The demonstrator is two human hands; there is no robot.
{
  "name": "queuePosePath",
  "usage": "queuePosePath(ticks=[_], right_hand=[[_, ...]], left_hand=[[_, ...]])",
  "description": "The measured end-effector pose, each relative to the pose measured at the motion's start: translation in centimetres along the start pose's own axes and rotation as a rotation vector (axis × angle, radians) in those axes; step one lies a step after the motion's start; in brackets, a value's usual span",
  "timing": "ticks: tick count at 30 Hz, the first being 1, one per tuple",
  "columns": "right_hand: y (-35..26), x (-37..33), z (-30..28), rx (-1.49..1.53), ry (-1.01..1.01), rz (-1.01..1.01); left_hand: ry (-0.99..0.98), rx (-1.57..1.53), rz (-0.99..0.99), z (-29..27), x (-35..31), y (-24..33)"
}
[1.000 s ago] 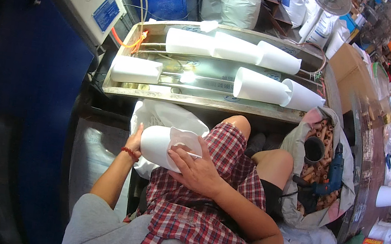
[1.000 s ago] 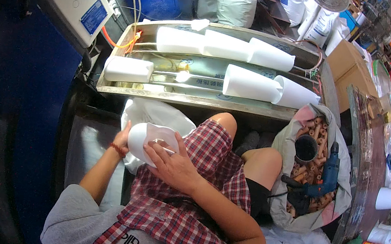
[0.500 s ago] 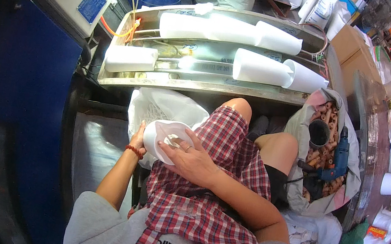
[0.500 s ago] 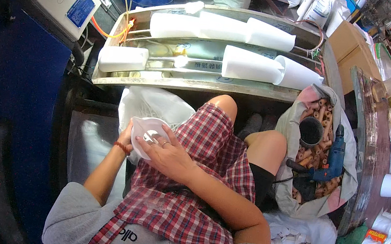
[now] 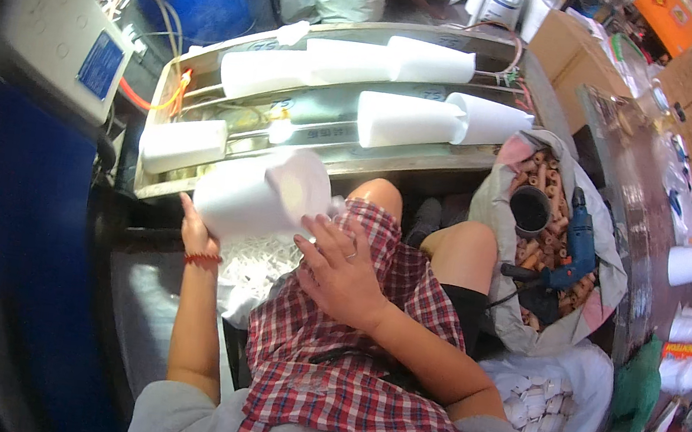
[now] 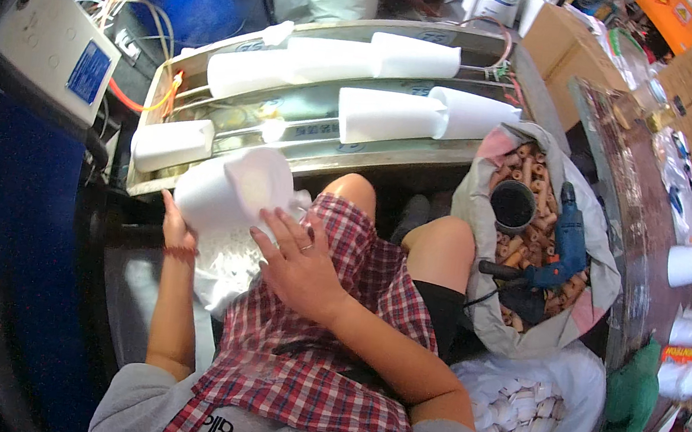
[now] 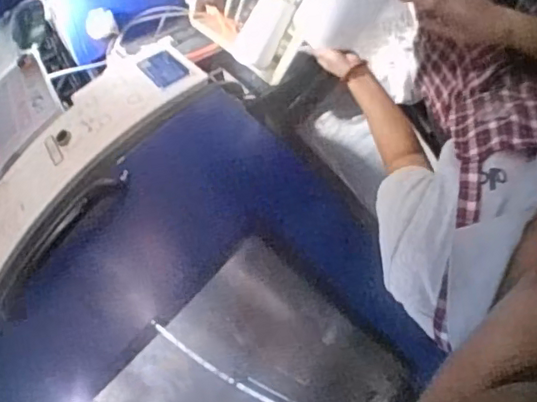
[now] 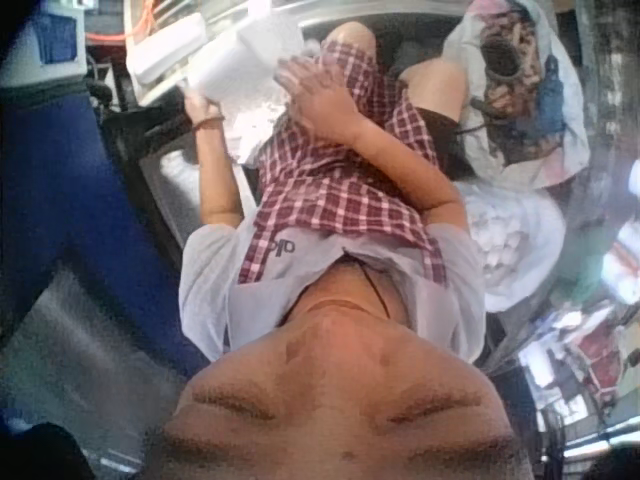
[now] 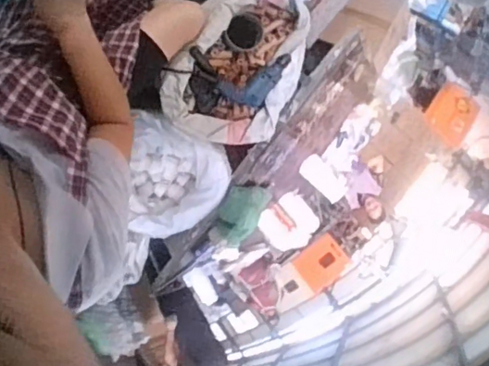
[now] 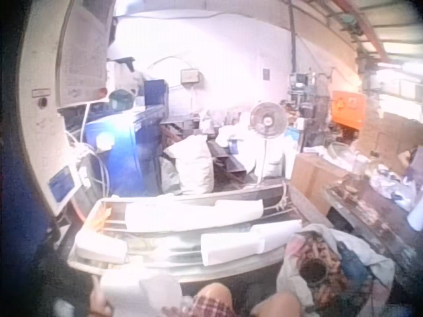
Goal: The person assembles plastic components by drilling a hole into a wooden plug, inserting it into a white plastic funnel, and wiping the exterior of the assembly with a cloth.
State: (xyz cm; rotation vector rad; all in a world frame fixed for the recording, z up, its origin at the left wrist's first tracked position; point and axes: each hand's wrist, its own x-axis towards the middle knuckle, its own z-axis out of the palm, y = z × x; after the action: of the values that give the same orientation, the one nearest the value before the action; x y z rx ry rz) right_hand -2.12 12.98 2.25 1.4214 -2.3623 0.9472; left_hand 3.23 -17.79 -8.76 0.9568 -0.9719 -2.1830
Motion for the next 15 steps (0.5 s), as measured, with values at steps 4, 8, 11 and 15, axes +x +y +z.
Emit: queuePosePath(ticks=[4, 8, 11, 15], right_hand=[[1.8, -1.6, -2.5, -0.027, 0.01, 0.104], [3.4, -5.0, -5.1, -0.111, 0.031, 0.288], [4.3, -8.3, -7.1, -0.144, 0.081, 0.423], [4.8, -12.1, -8.0, -0.136, 0.105, 0.591]], left_hand=[[0.157, 0.104, 0.279, 8.4, 4.7, 1.2], [0.253, 0.389, 0.23, 12.6, 11.0, -1.5], [0.136, 0.478, 0.482, 12.9, 16.6, -5.4], [0.134, 0.535, 0.379, 14.5, 16.0, -7.5]])
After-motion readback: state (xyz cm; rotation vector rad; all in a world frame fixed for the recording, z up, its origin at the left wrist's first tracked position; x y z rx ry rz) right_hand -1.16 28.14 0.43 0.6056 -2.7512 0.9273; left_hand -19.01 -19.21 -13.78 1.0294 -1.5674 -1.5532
